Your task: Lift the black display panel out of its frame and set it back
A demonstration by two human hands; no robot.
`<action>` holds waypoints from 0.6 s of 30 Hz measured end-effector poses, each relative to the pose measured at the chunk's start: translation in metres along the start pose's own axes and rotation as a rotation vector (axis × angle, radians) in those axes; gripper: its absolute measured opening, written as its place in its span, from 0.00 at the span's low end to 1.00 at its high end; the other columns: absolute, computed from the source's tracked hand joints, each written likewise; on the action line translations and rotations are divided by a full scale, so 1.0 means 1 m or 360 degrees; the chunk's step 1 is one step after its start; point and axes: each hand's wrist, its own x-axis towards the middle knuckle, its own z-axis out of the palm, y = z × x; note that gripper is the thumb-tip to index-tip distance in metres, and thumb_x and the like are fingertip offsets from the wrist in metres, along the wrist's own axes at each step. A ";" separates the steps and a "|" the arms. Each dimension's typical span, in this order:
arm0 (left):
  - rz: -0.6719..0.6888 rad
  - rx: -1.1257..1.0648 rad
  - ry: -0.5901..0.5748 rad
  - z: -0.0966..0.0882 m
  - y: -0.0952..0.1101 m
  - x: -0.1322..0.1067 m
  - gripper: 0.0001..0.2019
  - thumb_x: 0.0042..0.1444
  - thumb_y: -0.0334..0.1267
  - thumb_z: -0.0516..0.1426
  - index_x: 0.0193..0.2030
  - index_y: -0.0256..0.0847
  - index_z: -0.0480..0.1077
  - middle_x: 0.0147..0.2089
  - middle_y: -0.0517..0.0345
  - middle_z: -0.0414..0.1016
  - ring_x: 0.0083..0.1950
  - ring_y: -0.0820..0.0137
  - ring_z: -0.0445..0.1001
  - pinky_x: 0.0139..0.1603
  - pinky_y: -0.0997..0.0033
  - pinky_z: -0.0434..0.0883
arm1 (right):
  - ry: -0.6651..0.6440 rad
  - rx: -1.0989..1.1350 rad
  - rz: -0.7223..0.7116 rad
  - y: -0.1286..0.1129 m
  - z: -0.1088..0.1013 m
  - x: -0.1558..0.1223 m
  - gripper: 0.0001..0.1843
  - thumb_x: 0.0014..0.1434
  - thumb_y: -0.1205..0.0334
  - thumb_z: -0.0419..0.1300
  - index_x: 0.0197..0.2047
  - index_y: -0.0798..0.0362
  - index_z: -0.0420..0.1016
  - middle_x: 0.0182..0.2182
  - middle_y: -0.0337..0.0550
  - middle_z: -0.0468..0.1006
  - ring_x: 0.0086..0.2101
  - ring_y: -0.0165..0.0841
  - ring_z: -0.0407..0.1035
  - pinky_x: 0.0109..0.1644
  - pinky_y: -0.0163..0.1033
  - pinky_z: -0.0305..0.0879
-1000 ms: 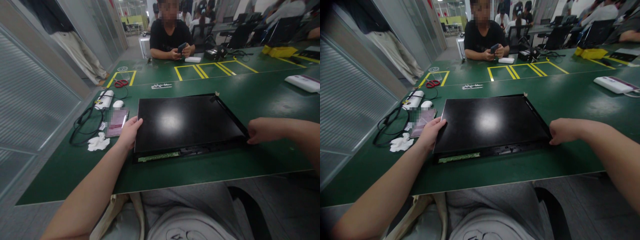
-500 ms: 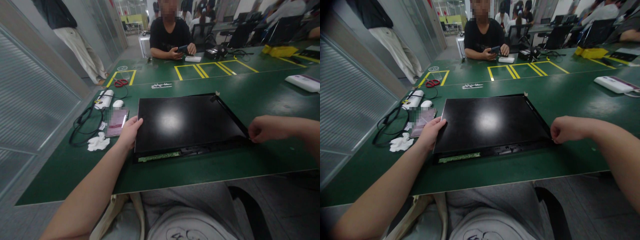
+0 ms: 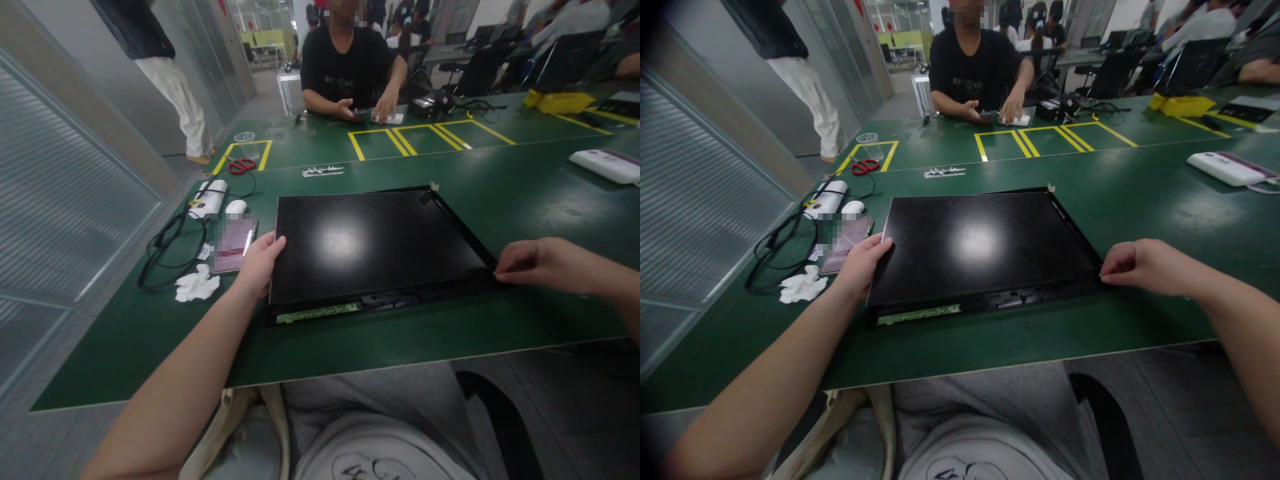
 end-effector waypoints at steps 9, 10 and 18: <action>-0.0013 0.0067 0.0053 0.003 0.003 -0.002 0.15 0.62 0.28 0.57 0.54 0.35 0.77 0.30 0.55 0.83 0.27 0.66 0.79 0.27 0.73 0.74 | 0.0332 0.0140 -0.0226 -0.009 0.007 -0.011 0.36 0.51 0.21 0.57 0.29 0.46 0.85 0.33 0.48 0.80 0.32 0.38 0.75 0.38 0.46 0.70; -0.0016 0.0070 0.0057 0.004 0.004 -0.003 0.15 0.62 0.28 0.57 0.54 0.35 0.77 0.29 0.56 0.82 0.26 0.66 0.79 0.26 0.73 0.73 | 0.0317 0.0116 -0.0206 -0.009 0.006 -0.009 0.36 0.51 0.21 0.57 0.30 0.47 0.84 0.32 0.48 0.79 0.31 0.38 0.74 0.37 0.45 0.70; -0.0009 0.0076 0.0070 0.004 0.005 -0.005 0.12 0.61 0.28 0.58 0.50 0.34 0.77 0.24 0.59 0.78 0.21 0.68 0.76 0.21 0.75 0.71 | 0.0056 -0.0098 -0.0227 -0.010 -0.004 0.005 0.21 0.57 0.44 0.58 0.43 0.45 0.86 0.37 0.47 0.81 0.34 0.39 0.76 0.40 0.46 0.70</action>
